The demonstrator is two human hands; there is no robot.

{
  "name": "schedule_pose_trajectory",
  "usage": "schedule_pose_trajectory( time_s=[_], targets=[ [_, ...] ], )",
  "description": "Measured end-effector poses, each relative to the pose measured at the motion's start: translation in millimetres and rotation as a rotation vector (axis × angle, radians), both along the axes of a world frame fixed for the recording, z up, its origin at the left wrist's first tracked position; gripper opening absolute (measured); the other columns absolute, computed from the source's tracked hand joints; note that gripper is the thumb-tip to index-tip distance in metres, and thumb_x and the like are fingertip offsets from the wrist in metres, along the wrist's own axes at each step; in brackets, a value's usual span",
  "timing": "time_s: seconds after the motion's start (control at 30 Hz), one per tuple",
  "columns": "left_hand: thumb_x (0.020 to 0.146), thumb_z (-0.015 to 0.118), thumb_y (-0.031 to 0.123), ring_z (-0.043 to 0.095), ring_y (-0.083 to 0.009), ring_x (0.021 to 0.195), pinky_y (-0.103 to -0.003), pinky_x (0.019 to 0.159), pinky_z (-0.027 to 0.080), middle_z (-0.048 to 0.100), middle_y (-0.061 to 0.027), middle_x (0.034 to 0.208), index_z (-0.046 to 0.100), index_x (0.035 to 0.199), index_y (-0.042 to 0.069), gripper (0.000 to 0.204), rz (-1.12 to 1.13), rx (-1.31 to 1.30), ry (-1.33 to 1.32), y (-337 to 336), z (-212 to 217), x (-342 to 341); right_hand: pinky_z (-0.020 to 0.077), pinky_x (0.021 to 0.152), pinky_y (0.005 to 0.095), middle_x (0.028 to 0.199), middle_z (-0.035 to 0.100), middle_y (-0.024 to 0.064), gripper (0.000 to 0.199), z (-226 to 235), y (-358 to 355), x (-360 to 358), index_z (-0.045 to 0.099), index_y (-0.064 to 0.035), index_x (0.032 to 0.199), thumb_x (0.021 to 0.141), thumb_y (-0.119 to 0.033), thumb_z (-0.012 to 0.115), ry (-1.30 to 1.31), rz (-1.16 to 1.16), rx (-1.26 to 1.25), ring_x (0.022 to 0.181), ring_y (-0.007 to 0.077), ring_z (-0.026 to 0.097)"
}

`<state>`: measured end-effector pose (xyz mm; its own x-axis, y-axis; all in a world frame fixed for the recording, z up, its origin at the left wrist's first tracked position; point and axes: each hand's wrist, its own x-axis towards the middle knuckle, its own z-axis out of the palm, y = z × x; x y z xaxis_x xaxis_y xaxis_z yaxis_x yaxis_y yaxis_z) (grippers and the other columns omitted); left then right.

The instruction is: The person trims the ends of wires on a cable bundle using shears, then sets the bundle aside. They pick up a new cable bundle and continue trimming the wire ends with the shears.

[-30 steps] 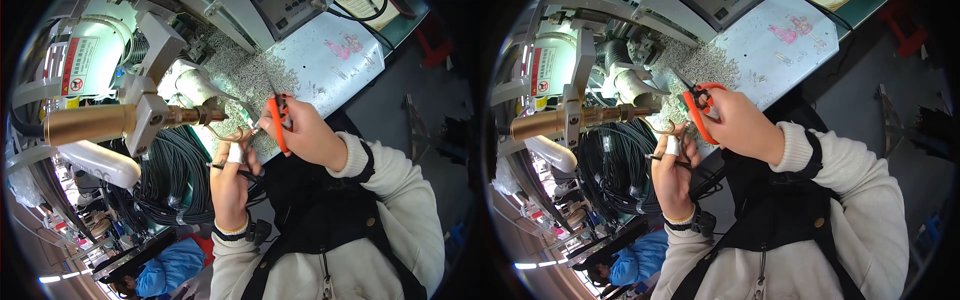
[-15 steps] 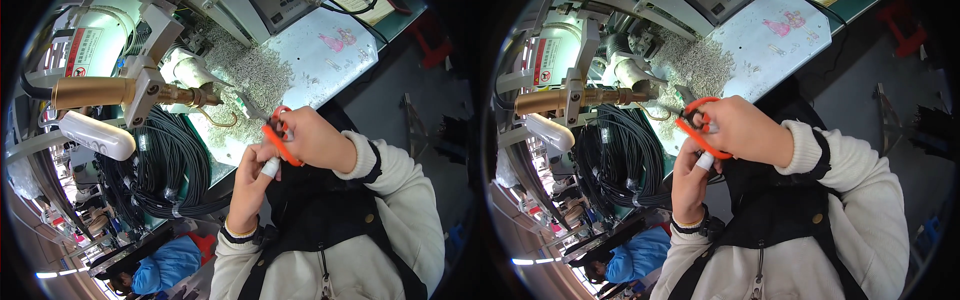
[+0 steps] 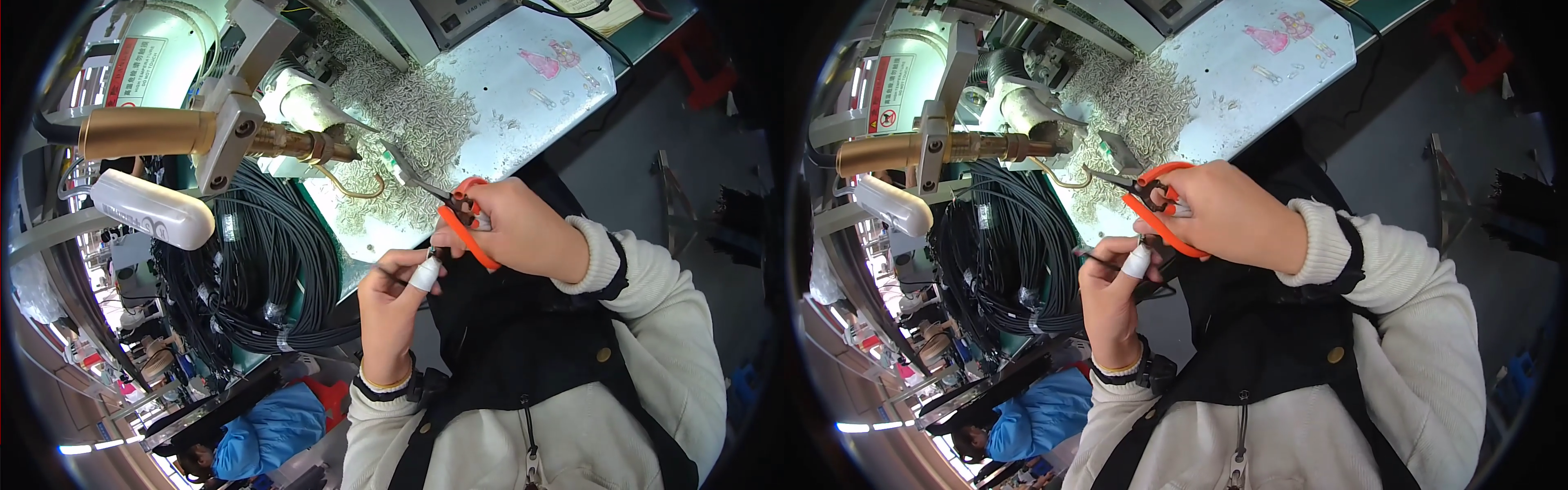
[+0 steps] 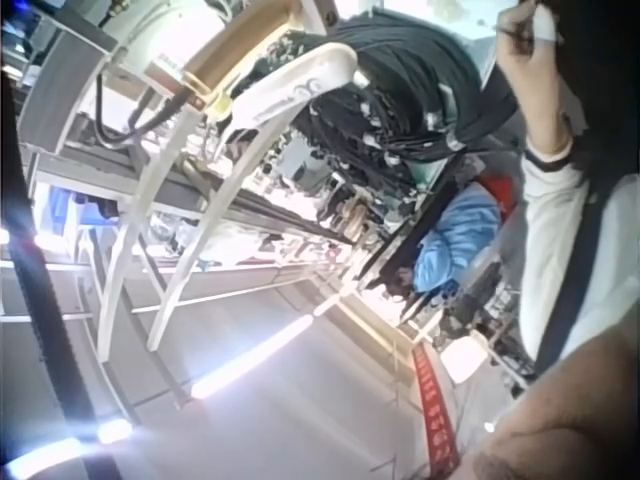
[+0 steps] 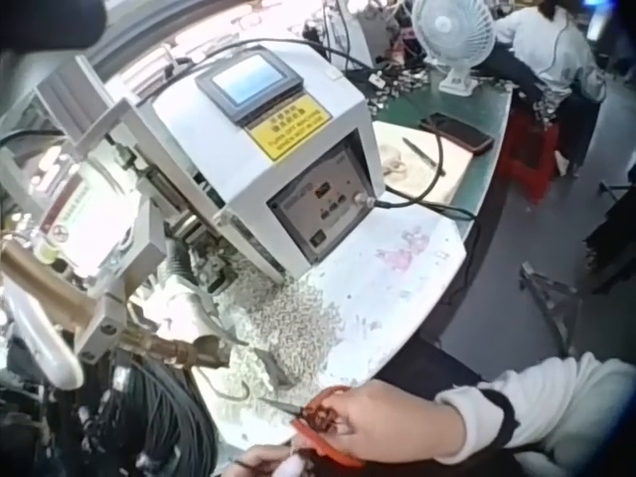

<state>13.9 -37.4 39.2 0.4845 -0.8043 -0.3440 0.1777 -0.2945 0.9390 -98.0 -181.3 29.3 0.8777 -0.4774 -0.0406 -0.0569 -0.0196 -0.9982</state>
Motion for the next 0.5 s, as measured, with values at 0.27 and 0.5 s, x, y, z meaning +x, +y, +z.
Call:
schedule_pose_trajectory(
  time_s=[0.27, 0.5],
  targets=[
    [0.075, 0.057, -0.004, 0.047, -0.0057, 0.064, -0.018, 0.058, 0.038, 0.051, -0.0026, 0.076, 0.054, 0.091, -0.001, 0.016, 0.151, -0.185, 0.242, 1, -4, 2, 0.0390, 0.044, 0.0224, 0.066, 0.055, 0.0015, 0.017, -14, 8, 2, 0.061, -0.0052, 0.087, 0.071, -0.009, 0.061, -0.222, -0.094, -0.693, 0.050, 0.0114, 0.051],
    [0.072, 0.057, -0.010, 0.045, -0.0043, 0.062, -0.016, 0.053, 0.035, 0.051, -0.0025, 0.077, 0.054, 0.086, -0.003, 0.016, 0.148, -0.281, -0.232, 0, -4, -3, 0.0427, 0.045, 0.0241, 0.066, 0.057, 0.0010, 0.019, -7, 13, -2, 0.060, -0.0106, 0.089, 0.070, -0.011, 0.060, -0.256, -0.056, -1.088, 0.053, 0.0160, 0.056]
  ],
)
